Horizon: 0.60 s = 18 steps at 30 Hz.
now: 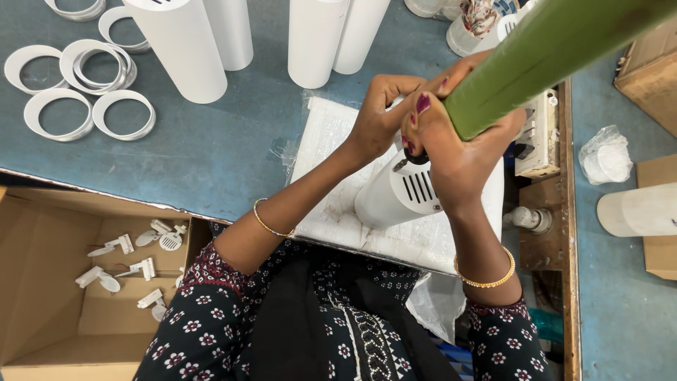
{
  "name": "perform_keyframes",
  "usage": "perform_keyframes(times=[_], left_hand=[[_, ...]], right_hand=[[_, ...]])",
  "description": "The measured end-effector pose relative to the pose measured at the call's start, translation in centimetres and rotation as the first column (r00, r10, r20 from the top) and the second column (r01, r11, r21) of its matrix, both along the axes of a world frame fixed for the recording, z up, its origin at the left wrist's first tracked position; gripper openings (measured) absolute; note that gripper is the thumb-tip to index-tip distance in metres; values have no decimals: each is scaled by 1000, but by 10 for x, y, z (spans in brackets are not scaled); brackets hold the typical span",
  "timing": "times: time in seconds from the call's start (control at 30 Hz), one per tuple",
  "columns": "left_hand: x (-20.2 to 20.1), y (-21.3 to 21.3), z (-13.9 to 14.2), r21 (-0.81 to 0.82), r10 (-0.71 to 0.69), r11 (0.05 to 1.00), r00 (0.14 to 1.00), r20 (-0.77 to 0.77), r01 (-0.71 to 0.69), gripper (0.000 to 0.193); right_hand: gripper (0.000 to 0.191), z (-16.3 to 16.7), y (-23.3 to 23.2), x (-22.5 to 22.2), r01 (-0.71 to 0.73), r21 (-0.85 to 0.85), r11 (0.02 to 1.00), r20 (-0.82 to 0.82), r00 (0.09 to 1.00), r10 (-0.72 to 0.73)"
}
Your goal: The person assembles white cylindrical plastic housings by securing a vented top piece with a screwdriver, inserting a circular ring into the base, and placing the finished units into a blue crate. The process is repeated for multiple units.
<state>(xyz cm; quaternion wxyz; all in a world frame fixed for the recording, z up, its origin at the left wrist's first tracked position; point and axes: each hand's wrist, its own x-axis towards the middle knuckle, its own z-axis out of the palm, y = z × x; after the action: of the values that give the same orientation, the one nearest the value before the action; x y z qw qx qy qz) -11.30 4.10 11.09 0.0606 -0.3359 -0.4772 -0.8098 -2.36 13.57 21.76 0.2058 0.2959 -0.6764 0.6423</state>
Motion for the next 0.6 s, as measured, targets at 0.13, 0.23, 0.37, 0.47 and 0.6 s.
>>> perform_keyframes(times=[0.13,0.23,0.37,0.47,0.6], left_hand=[[-2,2,-1,19,9,1000,1000,23,-9,36],[-5,3,-1,21,3,1000,1000,16,-3,36],[-6,5,-3,48,-17,999,999,38,15,36],[-6,7,-7,43,-35,999,989,146,29,36],[-7,6,-13,59,-23,998,997,69,19,35]], right_hand=[[13,1,2,-5,24,27,999,0,1000,-24],[12,4,2,-6,-23,-17,1000,34,999,23],[11,10,2,-8,-47,-19,999,59,997,48],[9,11,2,-10,-86,-13,996,55,995,87],[9,9,0,-11,-88,-10,996,58,994,89]])
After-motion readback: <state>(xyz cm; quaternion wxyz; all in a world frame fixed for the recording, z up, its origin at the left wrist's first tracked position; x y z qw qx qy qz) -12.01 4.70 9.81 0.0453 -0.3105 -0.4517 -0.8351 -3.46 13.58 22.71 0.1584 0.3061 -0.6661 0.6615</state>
